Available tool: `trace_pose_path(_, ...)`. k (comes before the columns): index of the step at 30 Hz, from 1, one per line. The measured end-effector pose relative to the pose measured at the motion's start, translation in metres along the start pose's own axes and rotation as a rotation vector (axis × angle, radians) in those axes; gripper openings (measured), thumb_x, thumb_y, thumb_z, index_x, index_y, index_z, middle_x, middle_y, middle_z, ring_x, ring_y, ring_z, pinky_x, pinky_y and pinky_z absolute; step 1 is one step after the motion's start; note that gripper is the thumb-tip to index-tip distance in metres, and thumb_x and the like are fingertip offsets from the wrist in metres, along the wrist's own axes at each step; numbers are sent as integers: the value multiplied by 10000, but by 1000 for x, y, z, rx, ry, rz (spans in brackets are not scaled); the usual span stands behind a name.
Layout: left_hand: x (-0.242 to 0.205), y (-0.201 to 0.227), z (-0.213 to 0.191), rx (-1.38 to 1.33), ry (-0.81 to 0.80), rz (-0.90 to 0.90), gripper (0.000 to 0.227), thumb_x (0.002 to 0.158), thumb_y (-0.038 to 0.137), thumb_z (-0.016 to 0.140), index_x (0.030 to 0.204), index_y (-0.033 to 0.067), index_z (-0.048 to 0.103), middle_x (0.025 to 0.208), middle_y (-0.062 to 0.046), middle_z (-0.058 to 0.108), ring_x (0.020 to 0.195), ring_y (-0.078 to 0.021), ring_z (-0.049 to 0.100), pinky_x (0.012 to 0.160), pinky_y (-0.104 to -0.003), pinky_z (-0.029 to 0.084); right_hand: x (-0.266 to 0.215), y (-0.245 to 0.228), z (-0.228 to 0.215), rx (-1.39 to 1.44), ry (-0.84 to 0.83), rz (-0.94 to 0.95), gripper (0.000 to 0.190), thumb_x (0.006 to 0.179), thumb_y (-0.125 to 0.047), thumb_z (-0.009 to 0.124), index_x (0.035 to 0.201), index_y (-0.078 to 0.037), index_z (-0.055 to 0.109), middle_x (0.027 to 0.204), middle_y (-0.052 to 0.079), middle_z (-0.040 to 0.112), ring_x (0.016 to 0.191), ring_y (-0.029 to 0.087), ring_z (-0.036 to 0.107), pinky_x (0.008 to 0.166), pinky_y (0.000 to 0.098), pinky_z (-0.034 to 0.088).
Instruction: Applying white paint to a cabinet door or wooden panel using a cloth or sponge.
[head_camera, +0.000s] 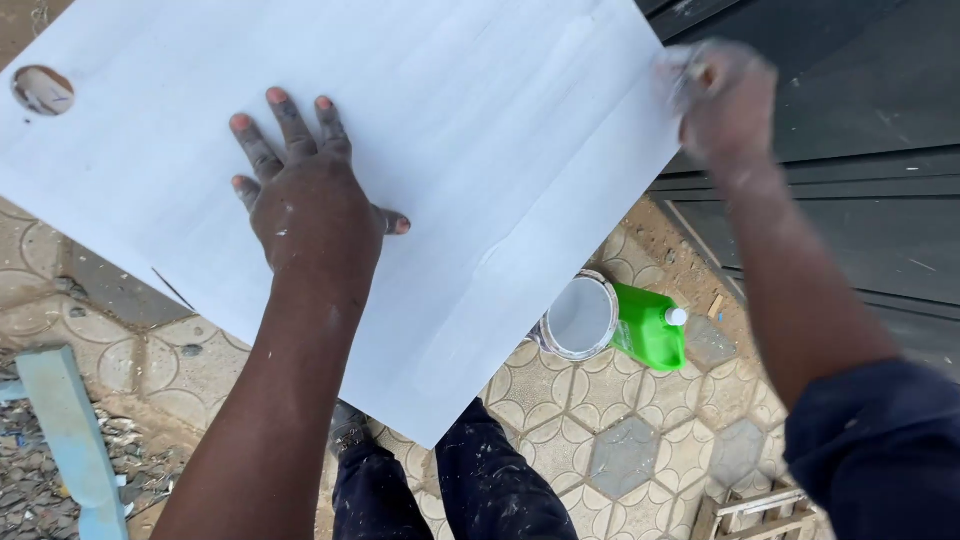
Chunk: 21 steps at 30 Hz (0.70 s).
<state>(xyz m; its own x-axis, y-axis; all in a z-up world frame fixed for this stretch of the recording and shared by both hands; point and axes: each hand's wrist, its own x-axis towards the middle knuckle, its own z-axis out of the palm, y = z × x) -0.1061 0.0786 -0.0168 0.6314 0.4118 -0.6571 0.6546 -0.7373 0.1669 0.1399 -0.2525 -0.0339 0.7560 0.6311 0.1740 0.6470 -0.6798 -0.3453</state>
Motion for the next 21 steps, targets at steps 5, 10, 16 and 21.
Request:
trace_pose_path(5, 2, -1, -8, 19, -45, -5, 1359, 736, 570, 864, 1675, 208, -49, 1671, -122, -209, 1492, -452, -160, 1193, -669, 232, 0, -13, -21, 119, -160, 239, 117, 1068, 94, 630, 1046, -4, 690, 899, 114, 680, 649, 197, 570, 471, 373, 412)
trace_pose_path(10, 3, -2, -12, -5, -74, -13, 1356, 760, 543, 888, 1674, 200, -53, 1661, -117, -218, 1492, -461, -161, 1183, -694, 235, -131, -162, 58, 136, -116, 256, 371, 1046, -168, 741, 721, -135, 563, 629, -12, 513, 577, 80, 391, 533, 329, 316)
trace_pose_path(16, 10, -1, -4, -21, -63, -18, 1436, 709, 584, 940, 1692, 250, -53, 1647, -87, -260, 1490, -453, -193, 1149, -738, 284, -242, -353, 76, 343, -331, -237, 342, 956, -16, 563, 1266, -128, 654, 1098, 101, 656, 1010, 305, 650, 759, 369, 573)
trace_pose_path(21, 2, -1, -13, -14, -122, -18, 1366, 778, 577, 867, 1674, 253, -111, 1654, -60, -289, 1500, -413, -220, 1202, -670, 231, -186, -270, 72, -31, -135, -267, 206, 1030, -26, 522, 1117, -89, 698, 793, 60, 504, 733, 267, 497, 680, 425, 445)
